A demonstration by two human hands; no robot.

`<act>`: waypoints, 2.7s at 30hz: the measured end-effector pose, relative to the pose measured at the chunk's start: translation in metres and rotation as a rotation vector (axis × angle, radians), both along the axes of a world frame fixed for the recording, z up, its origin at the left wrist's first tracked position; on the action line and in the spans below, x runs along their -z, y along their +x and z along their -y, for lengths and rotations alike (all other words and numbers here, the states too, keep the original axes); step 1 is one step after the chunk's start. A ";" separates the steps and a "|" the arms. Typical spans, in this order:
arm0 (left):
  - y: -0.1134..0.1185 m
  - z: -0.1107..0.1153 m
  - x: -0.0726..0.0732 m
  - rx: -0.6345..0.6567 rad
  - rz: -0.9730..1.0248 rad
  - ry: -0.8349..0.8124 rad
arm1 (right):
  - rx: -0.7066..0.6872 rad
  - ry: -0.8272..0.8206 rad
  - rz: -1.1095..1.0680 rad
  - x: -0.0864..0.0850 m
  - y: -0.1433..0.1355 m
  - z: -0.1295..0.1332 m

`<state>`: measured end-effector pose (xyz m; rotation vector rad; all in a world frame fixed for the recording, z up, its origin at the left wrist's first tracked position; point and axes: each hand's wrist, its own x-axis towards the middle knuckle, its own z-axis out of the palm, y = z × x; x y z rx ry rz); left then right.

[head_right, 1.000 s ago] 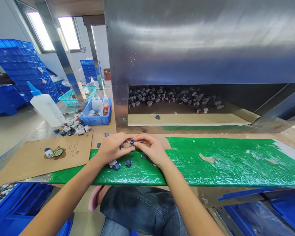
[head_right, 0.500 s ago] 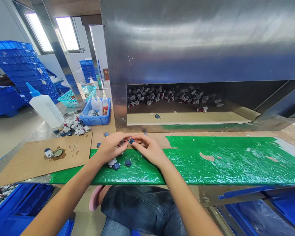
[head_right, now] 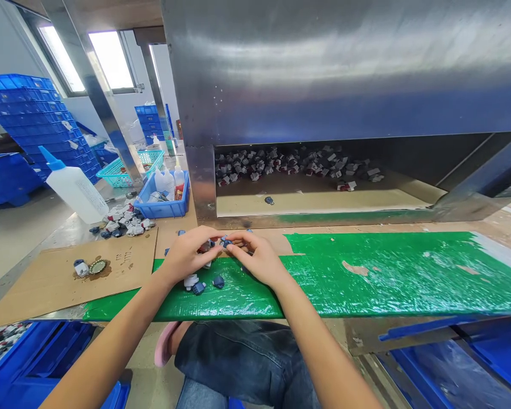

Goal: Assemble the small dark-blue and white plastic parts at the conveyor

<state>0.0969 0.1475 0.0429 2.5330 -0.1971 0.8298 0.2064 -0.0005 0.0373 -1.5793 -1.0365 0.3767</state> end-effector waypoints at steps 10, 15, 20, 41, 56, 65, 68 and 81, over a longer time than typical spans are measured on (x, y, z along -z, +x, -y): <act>0.002 -0.004 0.004 0.030 0.058 0.040 | -0.051 -0.031 -0.036 0.001 0.001 0.001; 0.002 -0.004 0.006 0.050 0.086 0.033 | -0.053 -0.038 -0.032 -0.001 0.001 0.002; 0.001 -0.003 0.007 0.071 0.148 0.034 | -0.077 -0.038 -0.086 -0.002 0.000 0.002; 0.003 0.003 -0.001 -0.065 -0.118 -0.157 | -0.023 0.002 0.077 -0.002 -0.001 0.002; 0.003 0.003 -0.002 -0.030 -0.115 -0.268 | -0.057 0.019 0.032 -0.001 -0.001 0.001; 0.003 0.003 -0.003 -0.025 -0.114 -0.259 | -0.004 -0.006 0.128 -0.003 -0.003 0.002; 0.003 0.003 -0.003 -0.030 -0.126 -0.261 | -0.018 -0.011 0.136 -0.003 -0.003 0.001; 0.004 0.004 -0.002 -0.032 -0.142 -0.069 | -0.065 -0.035 0.123 -0.006 -0.006 0.002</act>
